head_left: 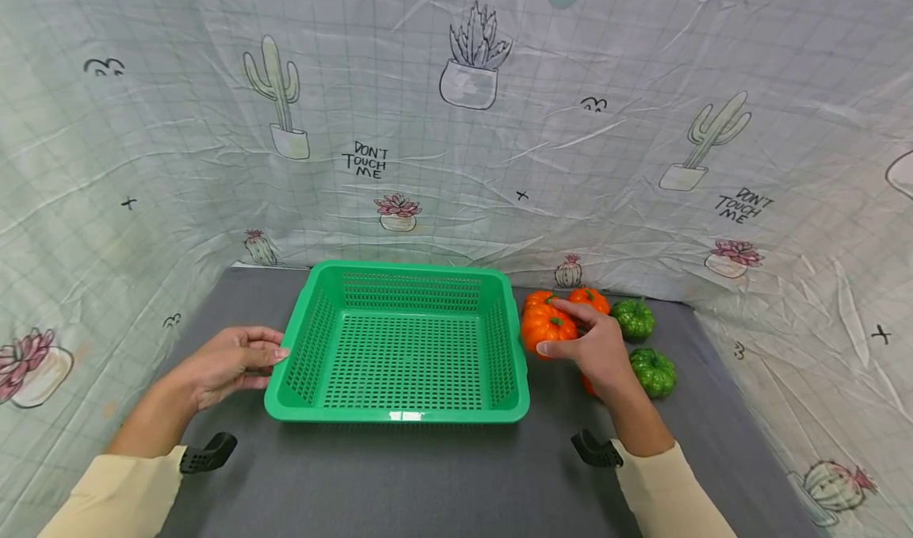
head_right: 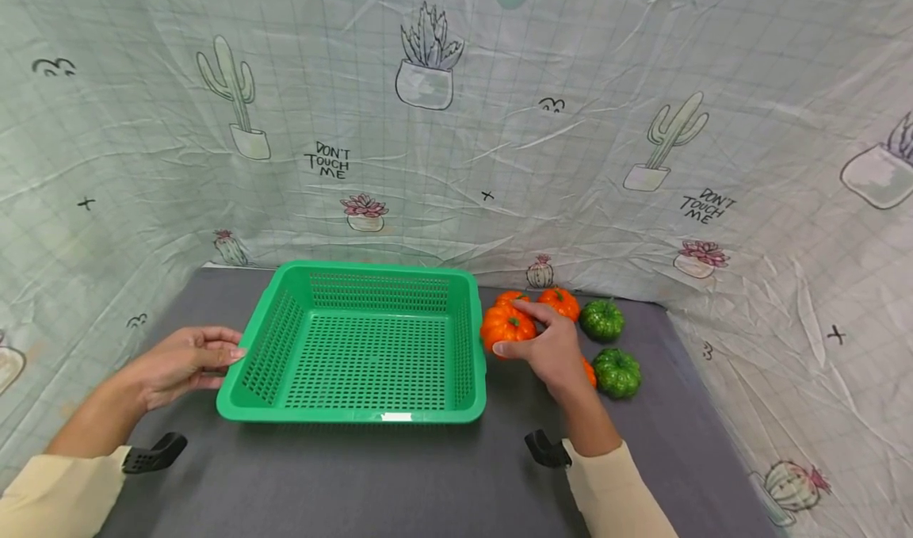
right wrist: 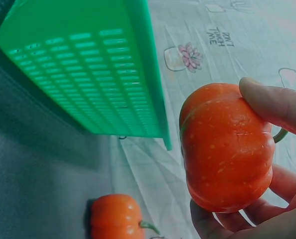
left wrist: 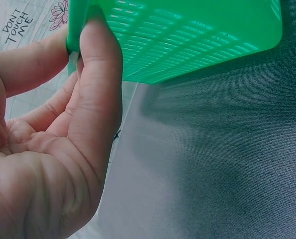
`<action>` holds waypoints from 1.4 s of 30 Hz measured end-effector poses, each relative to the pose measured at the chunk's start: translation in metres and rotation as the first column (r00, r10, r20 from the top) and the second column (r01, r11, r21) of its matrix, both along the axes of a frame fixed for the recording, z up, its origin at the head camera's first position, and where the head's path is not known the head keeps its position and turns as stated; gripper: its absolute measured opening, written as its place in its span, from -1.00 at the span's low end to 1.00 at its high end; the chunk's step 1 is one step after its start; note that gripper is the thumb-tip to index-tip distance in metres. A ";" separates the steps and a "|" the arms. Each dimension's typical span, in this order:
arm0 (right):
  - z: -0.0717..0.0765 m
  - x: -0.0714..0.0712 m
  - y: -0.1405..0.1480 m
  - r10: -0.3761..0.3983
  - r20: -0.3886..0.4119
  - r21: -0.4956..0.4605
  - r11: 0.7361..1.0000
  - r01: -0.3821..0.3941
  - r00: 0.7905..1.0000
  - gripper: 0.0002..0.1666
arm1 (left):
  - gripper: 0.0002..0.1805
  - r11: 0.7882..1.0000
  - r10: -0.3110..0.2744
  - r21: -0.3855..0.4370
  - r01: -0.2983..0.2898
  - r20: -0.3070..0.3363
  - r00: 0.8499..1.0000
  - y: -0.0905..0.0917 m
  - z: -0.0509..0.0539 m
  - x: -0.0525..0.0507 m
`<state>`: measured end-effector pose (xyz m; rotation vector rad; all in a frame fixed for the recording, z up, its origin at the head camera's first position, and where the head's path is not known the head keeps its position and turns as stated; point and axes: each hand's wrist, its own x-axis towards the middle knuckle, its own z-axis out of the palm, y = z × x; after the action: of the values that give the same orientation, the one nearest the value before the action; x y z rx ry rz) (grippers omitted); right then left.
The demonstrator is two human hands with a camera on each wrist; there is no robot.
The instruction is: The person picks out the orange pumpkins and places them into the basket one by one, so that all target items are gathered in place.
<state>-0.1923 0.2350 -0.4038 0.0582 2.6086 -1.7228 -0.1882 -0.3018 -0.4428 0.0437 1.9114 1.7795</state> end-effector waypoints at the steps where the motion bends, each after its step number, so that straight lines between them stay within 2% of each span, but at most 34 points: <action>1: 0.001 -0.001 -0.001 0.004 0.002 -0.002 1.000 -0.004 1.000 -0.07 | -0.74 1.000 0.001 -0.001 -0.001 -0.001 1.000 0.000 0.000 0.000; 9: 0.006 -0.004 -0.005 0.034 0.027 -0.017 0.999 -0.034 0.999 -0.08 | -0.74 1.000 0.003 0.004 -0.003 -0.007 1.000 0.000 -0.001 0.001; 16: 0.011 -0.007 -0.009 0.073 0.029 0.026 0.997 -0.074 0.997 -0.10 | -0.74 1.000 0.005 0.002 -0.005 -0.020 1.000 0.000 -0.001 0.001; 24: 0.015 -0.010 -0.016 0.106 0.044 0.032 0.994 -0.107 0.993 -0.13 | -0.71 1.000 0.024 -0.015 -0.024 -0.010 1.000 0.002 0.001 0.002; 34: 0.018 -0.017 -0.021 0.194 0.041 -0.033 0.981 -0.193 0.980 -0.12 | -0.65 0.999 0.025 -0.022 -0.025 -0.014 1.000 0.001 -0.001 -0.001; 42: 0.019 -0.023 -0.029 0.210 0.043 -0.060 0.976 -0.208 0.977 -0.11 | -0.66 0.999 0.022 -0.026 -0.022 -0.018 1.000 0.001 -0.002 0.000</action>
<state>-0.2150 0.2064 -0.3850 -0.1667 2.4309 -1.6960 -0.1877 -0.3005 -0.4448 0.0299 1.9546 1.7743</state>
